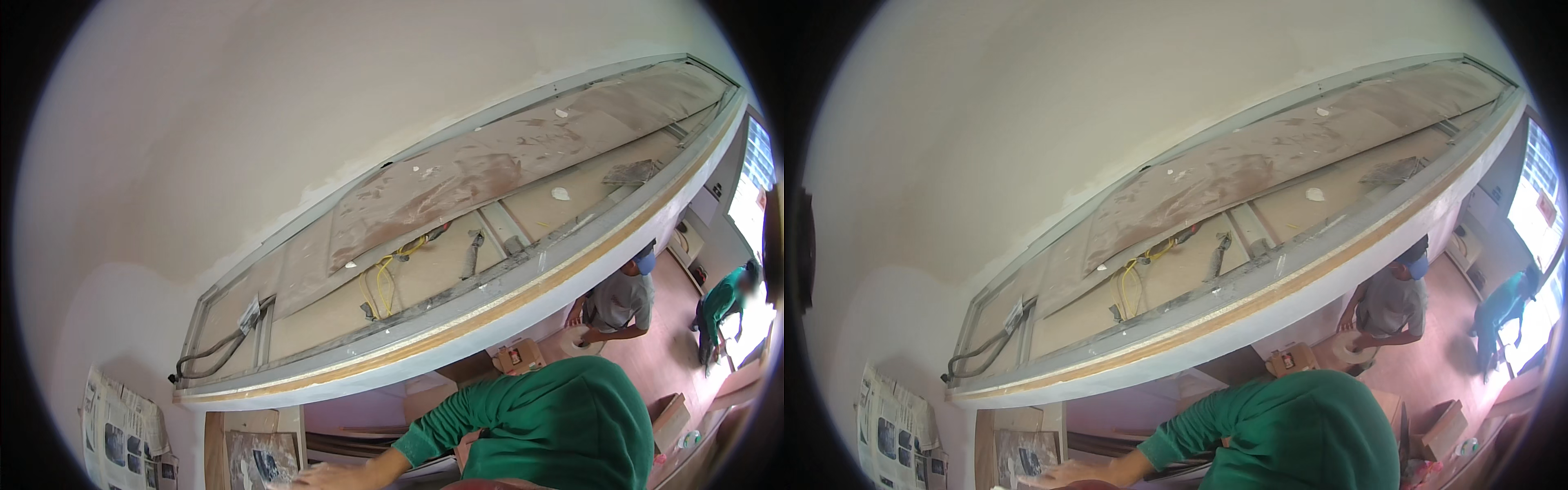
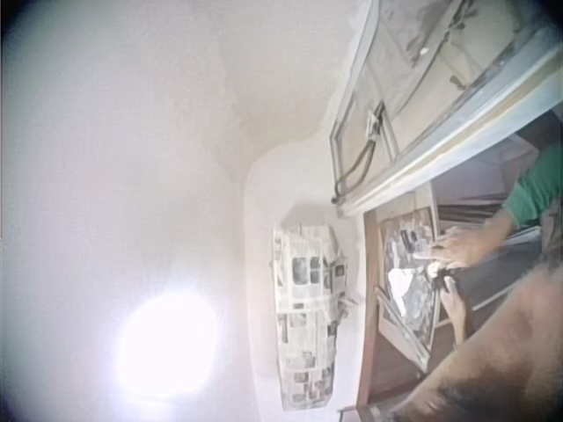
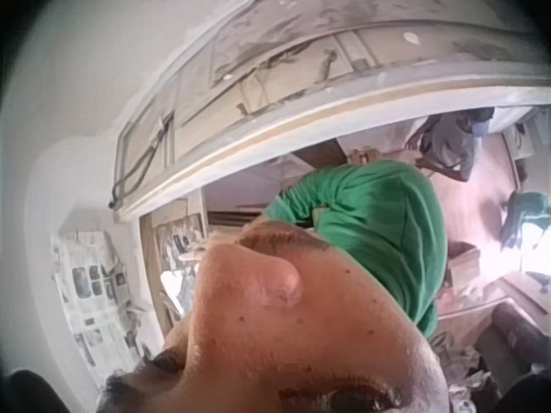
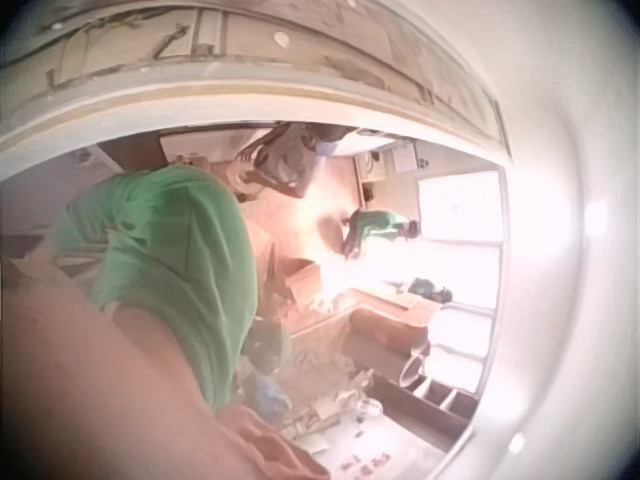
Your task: The person applies plaster to a wall using a trowel and a hawk. They repeatedly scoop plaster from the hawk and spread it onto the wall surface, smoothing it with the trowel.
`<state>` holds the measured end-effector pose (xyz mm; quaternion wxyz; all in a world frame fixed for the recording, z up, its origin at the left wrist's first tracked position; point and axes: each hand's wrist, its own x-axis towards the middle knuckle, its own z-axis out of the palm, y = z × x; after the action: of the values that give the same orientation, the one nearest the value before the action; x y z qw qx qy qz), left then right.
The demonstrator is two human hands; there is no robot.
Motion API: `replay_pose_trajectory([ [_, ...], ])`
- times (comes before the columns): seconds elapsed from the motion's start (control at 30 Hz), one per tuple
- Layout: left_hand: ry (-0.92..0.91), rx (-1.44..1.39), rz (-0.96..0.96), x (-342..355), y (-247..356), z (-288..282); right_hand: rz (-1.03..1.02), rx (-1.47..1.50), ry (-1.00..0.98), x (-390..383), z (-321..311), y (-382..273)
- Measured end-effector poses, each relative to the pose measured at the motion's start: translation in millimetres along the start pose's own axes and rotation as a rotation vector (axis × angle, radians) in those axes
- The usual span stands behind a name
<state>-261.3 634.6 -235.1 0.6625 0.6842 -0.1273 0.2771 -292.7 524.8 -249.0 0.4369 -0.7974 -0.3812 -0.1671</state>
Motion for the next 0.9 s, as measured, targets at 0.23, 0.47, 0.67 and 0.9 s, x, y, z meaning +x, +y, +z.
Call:
replay_pose_trajectory([
  [0.23,-0.005,-0.016,-0.011,4,3,-2,-0.131,0.094,-0.021,-11,33,-1],
  [0.47,0.030,-0.044,-0.013,7,4,-17,-0.191,0.171,-0.002,-9,34,22],
  [0.67,0.126,-0.048,-0.001,1,12,-65,-0.077,0.232,0.021,4,33,80],
  [0.9,0.364,-0.245,-0.031,-62,49,-173,0.081,0.312,-0.053,44,33,136],
])
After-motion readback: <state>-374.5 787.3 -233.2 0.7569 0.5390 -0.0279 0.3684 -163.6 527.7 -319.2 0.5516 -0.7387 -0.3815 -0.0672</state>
